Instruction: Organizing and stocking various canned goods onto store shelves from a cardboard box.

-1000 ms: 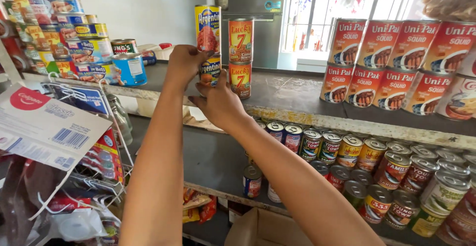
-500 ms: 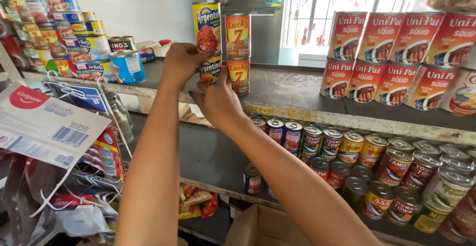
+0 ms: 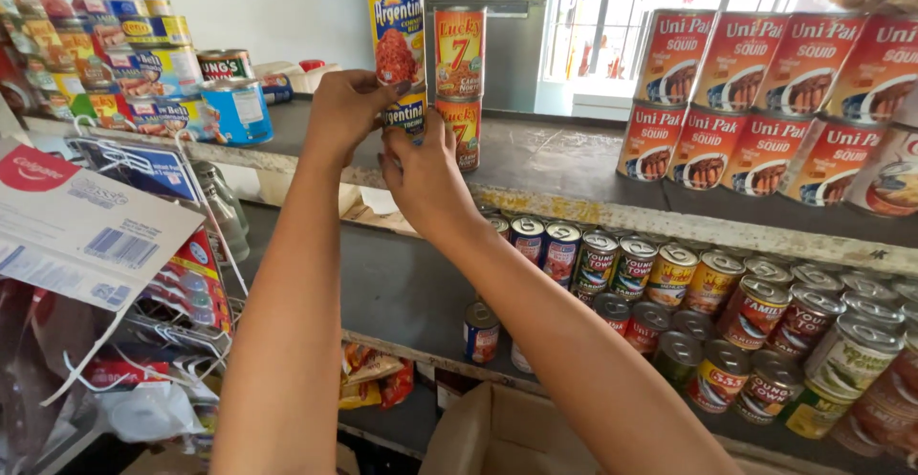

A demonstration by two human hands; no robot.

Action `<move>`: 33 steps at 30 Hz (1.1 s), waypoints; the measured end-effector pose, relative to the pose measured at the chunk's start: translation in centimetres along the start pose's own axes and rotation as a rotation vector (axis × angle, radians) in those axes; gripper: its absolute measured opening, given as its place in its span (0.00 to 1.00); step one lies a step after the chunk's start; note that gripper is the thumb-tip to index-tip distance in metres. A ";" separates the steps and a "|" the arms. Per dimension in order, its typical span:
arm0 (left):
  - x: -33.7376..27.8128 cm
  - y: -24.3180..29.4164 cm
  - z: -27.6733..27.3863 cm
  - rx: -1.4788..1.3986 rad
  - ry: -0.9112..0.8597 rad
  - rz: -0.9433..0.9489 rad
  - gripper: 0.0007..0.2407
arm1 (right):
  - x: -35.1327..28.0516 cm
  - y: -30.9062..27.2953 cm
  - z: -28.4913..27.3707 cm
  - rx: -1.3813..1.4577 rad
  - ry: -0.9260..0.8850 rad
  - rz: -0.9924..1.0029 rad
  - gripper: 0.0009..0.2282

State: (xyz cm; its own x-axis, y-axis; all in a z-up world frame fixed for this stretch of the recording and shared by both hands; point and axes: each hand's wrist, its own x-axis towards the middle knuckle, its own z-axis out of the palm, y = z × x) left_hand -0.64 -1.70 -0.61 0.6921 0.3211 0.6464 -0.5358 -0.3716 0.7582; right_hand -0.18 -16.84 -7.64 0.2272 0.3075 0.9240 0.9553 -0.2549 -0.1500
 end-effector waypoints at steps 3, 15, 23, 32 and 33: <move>0.6 -2.2 -0.2 0.282 0.056 0.032 0.10 | -0.8 -0.3 -1.0 -0.004 0.012 0.020 0.13; -24.8 -6.2 12.6 -0.042 0.565 0.425 0.11 | -18.3 6.4 -13.2 0.041 -0.215 0.222 0.16; -28.0 -26.8 17.7 -0.123 0.271 -0.090 0.22 | -31.1 13.9 -5.8 0.224 -0.234 0.526 0.37; -30.2 -24.0 17.6 -0.326 -0.048 -0.285 0.26 | -33.6 16.1 -6.1 0.504 -0.050 0.730 0.26; -30.6 -23.6 18.0 -0.327 -0.050 -0.287 0.26 | -34.0 16.1 -6.2 0.503 -0.049 0.732 0.26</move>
State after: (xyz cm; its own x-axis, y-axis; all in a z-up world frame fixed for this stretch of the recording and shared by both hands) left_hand -0.43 -18.44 -39.84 0.8535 0.3255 0.4069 -0.4378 0.0243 0.8988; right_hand 6.29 -37.07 -39.25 0.8102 0.2672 0.5216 0.5351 0.0261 -0.8444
